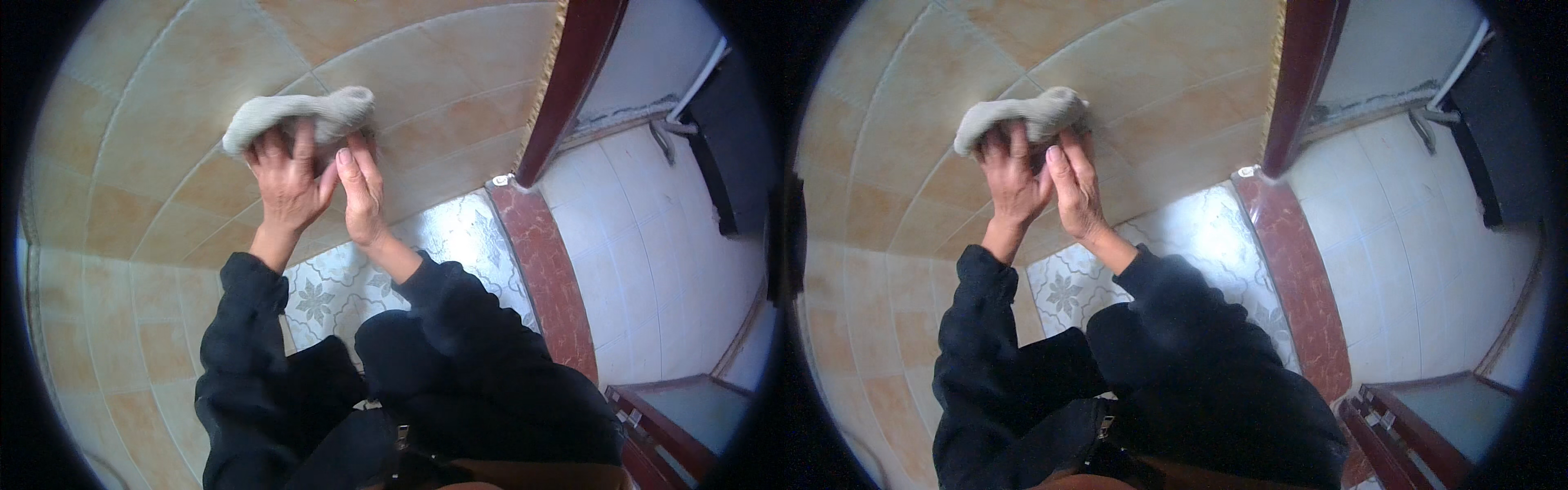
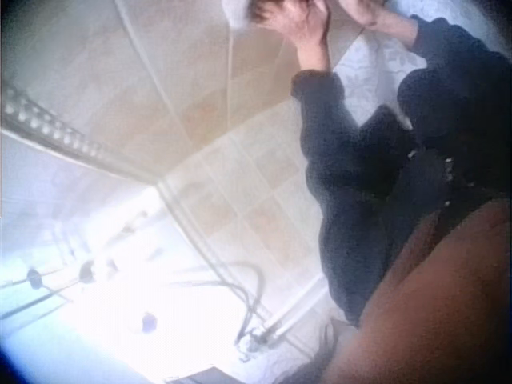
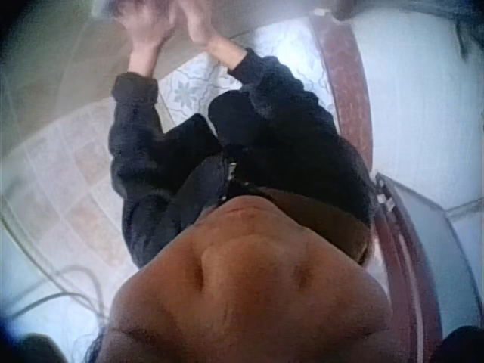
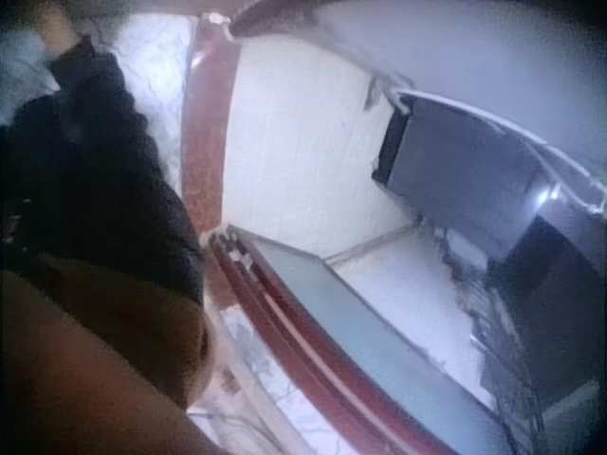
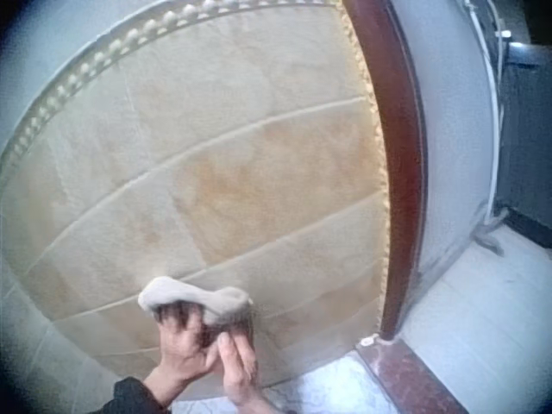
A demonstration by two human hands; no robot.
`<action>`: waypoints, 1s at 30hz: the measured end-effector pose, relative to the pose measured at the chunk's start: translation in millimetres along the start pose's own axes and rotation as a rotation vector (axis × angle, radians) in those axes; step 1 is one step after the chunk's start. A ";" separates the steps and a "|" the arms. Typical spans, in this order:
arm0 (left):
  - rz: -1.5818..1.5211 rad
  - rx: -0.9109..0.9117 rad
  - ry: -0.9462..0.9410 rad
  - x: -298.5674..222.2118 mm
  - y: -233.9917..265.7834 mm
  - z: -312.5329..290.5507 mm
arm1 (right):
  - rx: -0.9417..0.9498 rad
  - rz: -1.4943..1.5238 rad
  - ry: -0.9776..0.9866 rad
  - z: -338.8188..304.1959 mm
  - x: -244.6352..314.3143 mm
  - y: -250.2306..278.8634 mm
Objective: The person wipes the tiled walls and pipes in a bathroom using a cloth, then moves to wipe the floor around the toilet and other fixtures.
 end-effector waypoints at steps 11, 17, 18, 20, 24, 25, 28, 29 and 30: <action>0.168 0.259 -0.443 -46.6 -128.5 -113.3 | 0.029 -0.467 -0.520 -20.9 -78.3 124.2; 0.064 0.425 -0.625 -88.3 -161.5 -149.4 | 0.095 -0.912 -0.637 -39.0 -101.3 174.5; 0.015 0.401 -0.592 -91.8 -163.5 -145.2 | 0.120 -0.956 -0.589 -34.8 -103.2 179.7; 0.036 0.341 -0.598 -99.8 -167.2 -132.9 | 0.104 -0.853 -0.546 -23.9 -102.8 190.8; 0.124 0.231 -0.625 -124.7 -178.6 -89.2 | -0.040 -0.636 -0.448 6.5 -80.4 211.0; 0.171 0.189 -0.624 -133.9 -182.9 -75.3 | -0.083 -0.582 -0.403 12.9 -69.2 216.2; 0.135 0.101 -0.532 -164.3 -199.5 -30.5 | -0.188 -0.563 -0.391 34.3 -38.2 237.6; 0.116 0.090 -0.509 -174.2 -205.5 -18.5 | -0.225 -0.558 -0.452 34.9 -28.1 249.2; 0.117 0.100 -0.504 -184.7 -211.4 -10.0 | -0.283 -0.511 -0.480 39.4 -24.6 256.3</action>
Point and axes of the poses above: each hand's wrist, its own z-axis towards the middle knuckle, its own y-axis out of the back of the hand, x = y × z, the point moved 5 cm from there along z, towards the middle knuckle, and after that the axes turned 7 degrees about -x, right-handed, at the moved point
